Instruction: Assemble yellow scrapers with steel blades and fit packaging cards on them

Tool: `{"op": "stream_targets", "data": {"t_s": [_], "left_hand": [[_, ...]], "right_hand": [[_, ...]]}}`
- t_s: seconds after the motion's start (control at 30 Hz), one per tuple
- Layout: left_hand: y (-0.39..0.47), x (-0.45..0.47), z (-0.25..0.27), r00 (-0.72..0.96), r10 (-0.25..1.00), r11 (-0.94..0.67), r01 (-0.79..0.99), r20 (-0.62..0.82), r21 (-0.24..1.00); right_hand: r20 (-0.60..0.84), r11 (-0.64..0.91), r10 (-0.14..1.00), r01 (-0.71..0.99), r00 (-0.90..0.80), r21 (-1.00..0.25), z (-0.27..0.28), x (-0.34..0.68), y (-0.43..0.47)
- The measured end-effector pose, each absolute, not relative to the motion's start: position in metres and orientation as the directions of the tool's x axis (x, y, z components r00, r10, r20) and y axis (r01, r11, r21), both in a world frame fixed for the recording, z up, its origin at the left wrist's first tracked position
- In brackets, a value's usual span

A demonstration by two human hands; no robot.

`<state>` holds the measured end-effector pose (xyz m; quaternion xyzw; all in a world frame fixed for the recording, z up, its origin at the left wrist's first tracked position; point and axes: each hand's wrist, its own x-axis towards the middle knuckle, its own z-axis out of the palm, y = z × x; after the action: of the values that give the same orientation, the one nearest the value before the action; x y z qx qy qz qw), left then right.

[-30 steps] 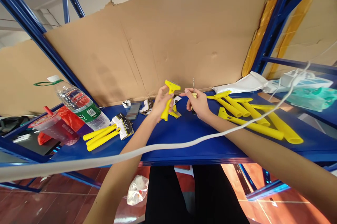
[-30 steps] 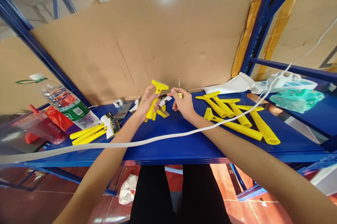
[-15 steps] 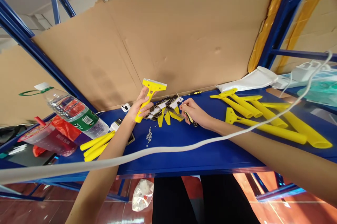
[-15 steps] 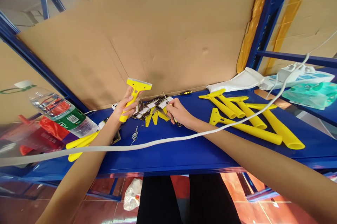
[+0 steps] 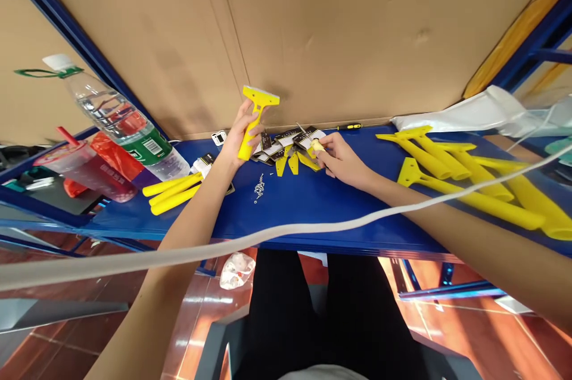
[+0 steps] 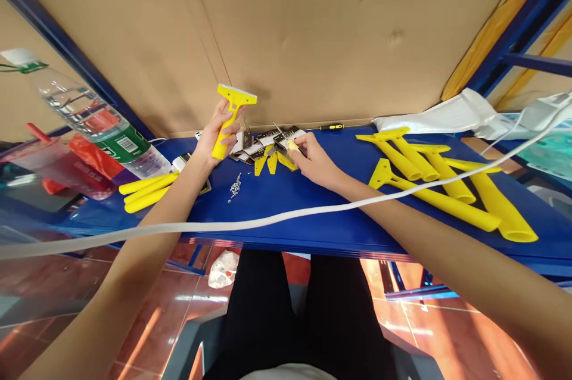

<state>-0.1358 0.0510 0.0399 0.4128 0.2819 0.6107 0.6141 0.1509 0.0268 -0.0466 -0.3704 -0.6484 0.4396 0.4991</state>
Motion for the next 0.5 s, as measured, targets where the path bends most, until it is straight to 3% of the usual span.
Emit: {"op": "stream_targets", "data": {"t_s": [0.17,0.37,0.5], "left_hand": [[0.058,-0.141,0.031,0.004,0.990,-0.115,-0.578,0.143,0.808],[0.060,-0.145,0.022,-0.028,0.982,-0.164,-0.598,0.184,0.785],[0.063,-0.141,0.018,-0.029,0.984,-0.160,-0.590,0.178,0.791]], "right_hand": [[0.371,0.403,0.892,0.081,-0.260,-0.912,-0.045,0.155,0.029],[0.399,0.393,0.911,-0.075,-0.106,-0.917,-0.035,0.153,0.021],[0.288,0.282,0.953,-0.070,-0.098,-0.957,-0.036,0.143,0.019]]}}
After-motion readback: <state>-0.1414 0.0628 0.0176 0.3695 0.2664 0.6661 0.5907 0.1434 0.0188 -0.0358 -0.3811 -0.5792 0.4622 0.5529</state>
